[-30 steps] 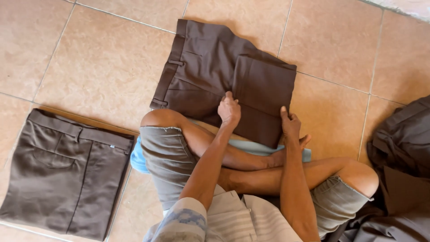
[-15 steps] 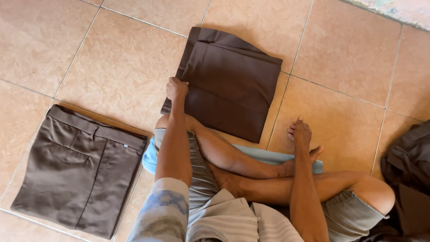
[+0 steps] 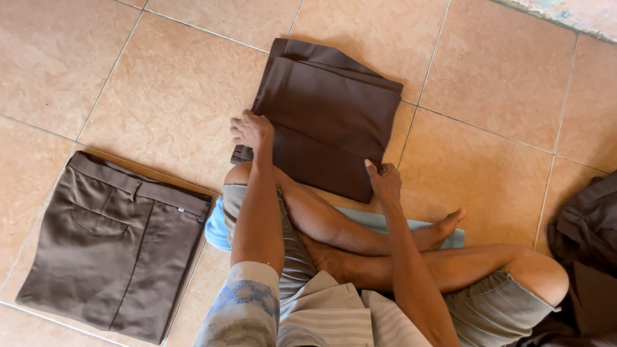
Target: Folding multiple pairs of brown trousers into neat rectangular shapes while sitting on a tiled floor.
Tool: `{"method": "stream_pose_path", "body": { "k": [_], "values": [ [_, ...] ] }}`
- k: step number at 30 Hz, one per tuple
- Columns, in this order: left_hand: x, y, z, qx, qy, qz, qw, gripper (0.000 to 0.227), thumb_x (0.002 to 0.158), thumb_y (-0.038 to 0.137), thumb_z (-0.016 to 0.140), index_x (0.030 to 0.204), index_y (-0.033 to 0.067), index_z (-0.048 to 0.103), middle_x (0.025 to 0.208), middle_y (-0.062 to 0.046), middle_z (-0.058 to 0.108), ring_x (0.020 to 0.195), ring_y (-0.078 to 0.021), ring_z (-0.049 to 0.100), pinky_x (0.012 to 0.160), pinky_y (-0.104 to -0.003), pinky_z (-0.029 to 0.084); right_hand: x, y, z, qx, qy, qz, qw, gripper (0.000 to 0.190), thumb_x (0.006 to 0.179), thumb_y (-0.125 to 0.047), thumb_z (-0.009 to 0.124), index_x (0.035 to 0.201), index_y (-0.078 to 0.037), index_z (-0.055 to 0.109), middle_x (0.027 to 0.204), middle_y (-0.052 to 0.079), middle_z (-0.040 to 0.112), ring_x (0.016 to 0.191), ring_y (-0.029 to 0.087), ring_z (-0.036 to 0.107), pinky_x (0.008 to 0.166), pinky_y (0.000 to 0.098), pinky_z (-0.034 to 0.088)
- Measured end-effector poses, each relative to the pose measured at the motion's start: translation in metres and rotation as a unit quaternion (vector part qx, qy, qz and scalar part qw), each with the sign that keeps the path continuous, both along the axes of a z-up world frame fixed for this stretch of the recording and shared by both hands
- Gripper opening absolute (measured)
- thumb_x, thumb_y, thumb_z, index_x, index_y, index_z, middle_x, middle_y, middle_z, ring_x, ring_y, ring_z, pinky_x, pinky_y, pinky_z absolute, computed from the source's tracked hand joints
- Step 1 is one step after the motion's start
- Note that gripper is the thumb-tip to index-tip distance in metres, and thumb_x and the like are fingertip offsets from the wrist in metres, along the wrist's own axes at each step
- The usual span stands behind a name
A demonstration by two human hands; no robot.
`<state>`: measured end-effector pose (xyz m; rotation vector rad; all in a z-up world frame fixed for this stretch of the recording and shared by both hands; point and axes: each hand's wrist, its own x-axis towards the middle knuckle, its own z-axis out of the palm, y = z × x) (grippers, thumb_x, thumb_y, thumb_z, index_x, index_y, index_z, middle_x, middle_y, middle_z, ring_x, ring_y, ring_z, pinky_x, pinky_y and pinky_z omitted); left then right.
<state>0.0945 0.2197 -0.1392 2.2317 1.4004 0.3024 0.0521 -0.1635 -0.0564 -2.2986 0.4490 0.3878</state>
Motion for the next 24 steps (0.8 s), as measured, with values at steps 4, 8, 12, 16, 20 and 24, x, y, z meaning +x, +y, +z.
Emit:
{"method": "stream_pose_path", "body": {
  "k": [4, 8, 12, 16, 20, 24],
  "values": [
    [0.005, 0.017, -0.055, 0.246, -0.087, 0.083, 0.962, 0.012, 0.084, 0.022, 0.045, 0.088, 0.0197, 0.055, 0.083, -0.009, 0.052, 0.077, -0.0405, 0.06, 0.064, -0.057, 0.044, -0.003, -0.001, 0.013, 0.039, -0.005, 0.021, 0.999, 0.051, 0.09, -0.054, 0.074, 0.114, -0.01, 0.071, 0.098, 0.014, 0.07, 0.097, 0.034, 0.068, 0.081, 0.0484, 0.058],
    [-0.005, 0.02, -0.033, 0.039, -0.021, -0.036, 0.998, 0.028, 0.079, 0.029, 0.075, 0.098, 0.0187, 0.057, 0.101, -0.014, 0.061, 0.1, -0.0459, 0.061, 0.083, -0.064, 0.043, -0.011, -0.013, 0.002, 0.086, -0.008, -0.012, 0.996, 0.016, 0.089, -0.027, 0.075, 0.095, -0.013, 0.072, 0.08, 0.005, 0.069, 0.077, 0.021, 0.066, 0.066, 0.0366, 0.053],
    [-0.021, -0.043, 0.041, 0.086, 0.062, -0.087, 0.99, 0.037, 0.088, 0.027, 0.076, 0.115, 0.0108, 0.057, 0.119, -0.019, 0.053, 0.115, -0.0453, 0.049, 0.09, -0.059, 0.038, -0.05, -0.035, 0.005, 0.099, 0.007, 0.001, 0.995, 0.038, 0.087, -0.038, 0.079, 0.103, -0.005, 0.07, 0.097, 0.017, 0.069, 0.096, 0.033, 0.067, 0.078, 0.0474, 0.053],
    [-0.068, -0.174, 0.152, 0.218, -0.007, -0.227, 0.949, 0.078, 0.085, 0.024, 0.081, 0.148, -0.001, 0.043, 0.159, -0.037, 0.027, 0.147, -0.0529, 0.029, 0.116, -0.069, 0.022, -0.032, -0.04, 0.016, 0.133, -0.049, -0.032, 0.989, 0.051, 0.097, -0.052, 0.061, 0.105, -0.003, 0.073, 0.097, 0.022, 0.073, 0.096, 0.038, 0.07, 0.083, 0.0502, 0.055],
    [-0.124, -0.258, 0.158, 0.019, 0.032, -0.425, 0.904, 0.126, 0.073, 0.041, 0.09, 0.163, -0.0001, 0.012, 0.166, -0.036, 0.001, 0.152, -0.0557, 0.008, 0.117, -0.077, 0.013, 0.009, -0.03, 0.057, 0.074, -0.089, -0.052, 0.992, 0.044, 0.105, -0.037, 0.046, 0.11, -0.001, 0.072, 0.104, 0.028, 0.072, 0.104, 0.05, 0.068, 0.088, 0.0558, 0.056],
    [-0.116, -0.25, 0.112, -0.065, 0.136, -0.438, 0.886, 0.144, 0.065, 0.049, 0.093, 0.165, 0.0039, 0.0, 0.168, -0.032, -0.003, 0.155, -0.0514, 0.001, 0.116, -0.077, 0.0, 0.087, -0.049, 0.002, 0.032, -0.104, -0.025, 0.994, 0.036, 0.102, -0.032, 0.054, 0.11, -0.003, 0.073, 0.105, 0.027, 0.071, 0.099, 0.049, 0.069, 0.081, 0.055, 0.06]
  ]
}}
